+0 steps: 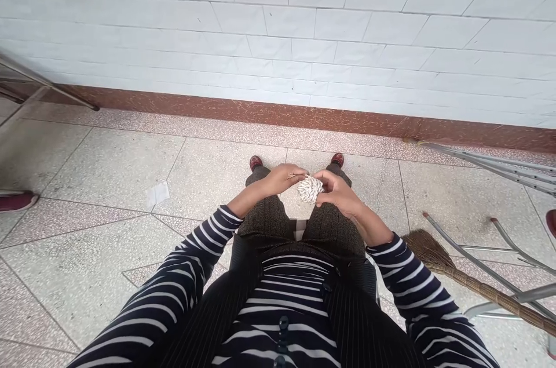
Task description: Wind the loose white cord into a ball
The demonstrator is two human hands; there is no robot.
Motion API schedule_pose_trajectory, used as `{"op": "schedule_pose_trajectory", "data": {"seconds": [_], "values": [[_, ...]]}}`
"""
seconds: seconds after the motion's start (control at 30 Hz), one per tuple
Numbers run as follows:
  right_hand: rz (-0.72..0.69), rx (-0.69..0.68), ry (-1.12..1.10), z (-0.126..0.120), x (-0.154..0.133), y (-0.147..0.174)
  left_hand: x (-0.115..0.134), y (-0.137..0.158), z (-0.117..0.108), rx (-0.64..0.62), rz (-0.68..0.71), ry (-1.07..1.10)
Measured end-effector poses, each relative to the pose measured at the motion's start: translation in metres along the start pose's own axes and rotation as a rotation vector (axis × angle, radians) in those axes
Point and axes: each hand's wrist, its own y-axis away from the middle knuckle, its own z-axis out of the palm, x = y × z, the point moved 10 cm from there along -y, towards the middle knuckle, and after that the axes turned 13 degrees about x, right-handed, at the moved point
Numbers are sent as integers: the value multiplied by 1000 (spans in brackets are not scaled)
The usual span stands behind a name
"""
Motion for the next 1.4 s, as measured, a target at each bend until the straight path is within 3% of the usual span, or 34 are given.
{"op": "schedule_pose_trajectory", "data": {"seconds": [0.1, 0.2, 0.4, 0.63, 0.87, 0.97, 1.1, 1.2, 1.3, 1.4], "values": [[-33, -6, -86, 1, -24, 2, -7, -4, 7, 54, -24, 173], [-73, -33, -116, 4, -44, 0, -17, -5, 11, 56, -38, 207], [-243, 143, -77, -18, -98, 1, -60, 0, -2, 86, -146, 51], [-603, 329, 180, -32, -187, 48, -121, 11, -21, 130, -349, -123], [-942, 495, 234, -19, -246, 96, -116, -4, -5, 147, -286, -46], [-1086, 604, 201, -21, -267, 110, -118, -10, 3, 153, -331, 58], [-1315, 714, 171, -45, -283, 116, -124, -14, 4, 236, -439, 407], [-1397, 725, 144, -69, -281, 108, -129, -15, -1, 286, -485, 621], [-1406, 752, 90, -95, -274, 101, -134, -11, -5, 249, -508, 644], [-1349, 790, 35, -117, -272, 96, -148, -3, -10, 204, -547, 468]]}}
